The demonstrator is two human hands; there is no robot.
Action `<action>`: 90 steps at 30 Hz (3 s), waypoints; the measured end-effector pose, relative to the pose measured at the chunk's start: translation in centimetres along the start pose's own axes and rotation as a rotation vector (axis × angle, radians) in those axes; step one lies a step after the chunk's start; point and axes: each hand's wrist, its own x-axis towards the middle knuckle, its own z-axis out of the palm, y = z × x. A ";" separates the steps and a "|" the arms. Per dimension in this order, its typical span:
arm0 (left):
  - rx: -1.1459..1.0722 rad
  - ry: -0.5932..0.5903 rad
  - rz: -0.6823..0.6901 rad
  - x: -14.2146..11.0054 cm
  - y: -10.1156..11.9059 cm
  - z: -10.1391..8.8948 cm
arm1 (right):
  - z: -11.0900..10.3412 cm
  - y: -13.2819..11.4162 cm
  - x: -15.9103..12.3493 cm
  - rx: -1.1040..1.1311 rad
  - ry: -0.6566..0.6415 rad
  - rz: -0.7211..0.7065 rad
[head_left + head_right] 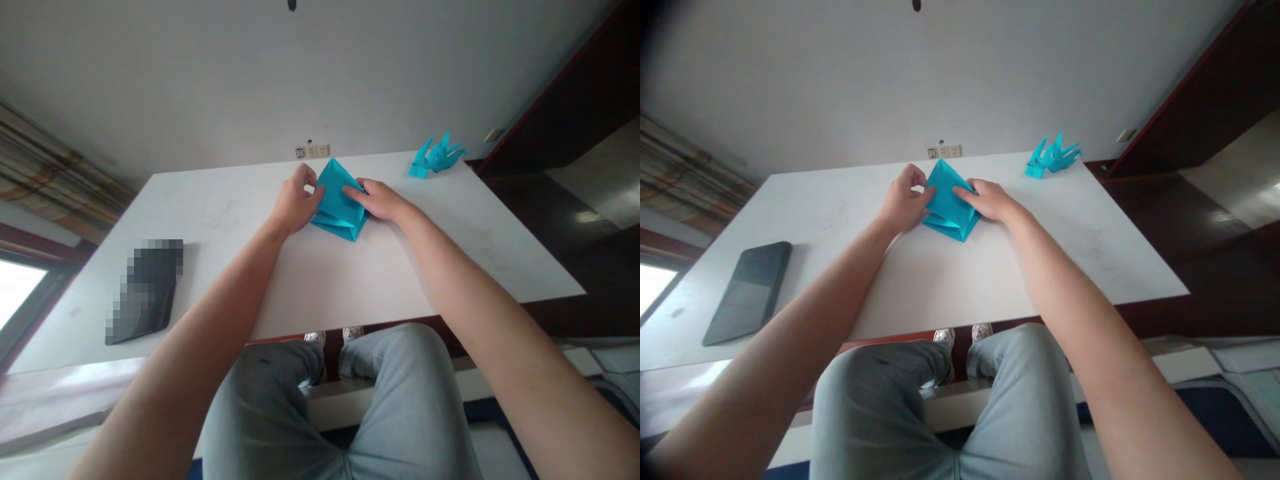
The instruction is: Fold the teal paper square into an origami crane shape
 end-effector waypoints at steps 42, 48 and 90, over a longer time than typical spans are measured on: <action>-0.097 -0.148 -0.046 0.3 -0.1 -0.8 | -0.3 -1.2 -0.6 -0.022 -0.016 0.010; -0.100 -0.153 -0.044 0.1 0.4 -0.9 | -0.2 -1.0 -0.5 -0.044 -0.006 0.002; 0.036 -0.269 0.056 -0.3 -0.1 -0.9 | 0.0 -1.1 -0.4 -0.094 -0.002 0.004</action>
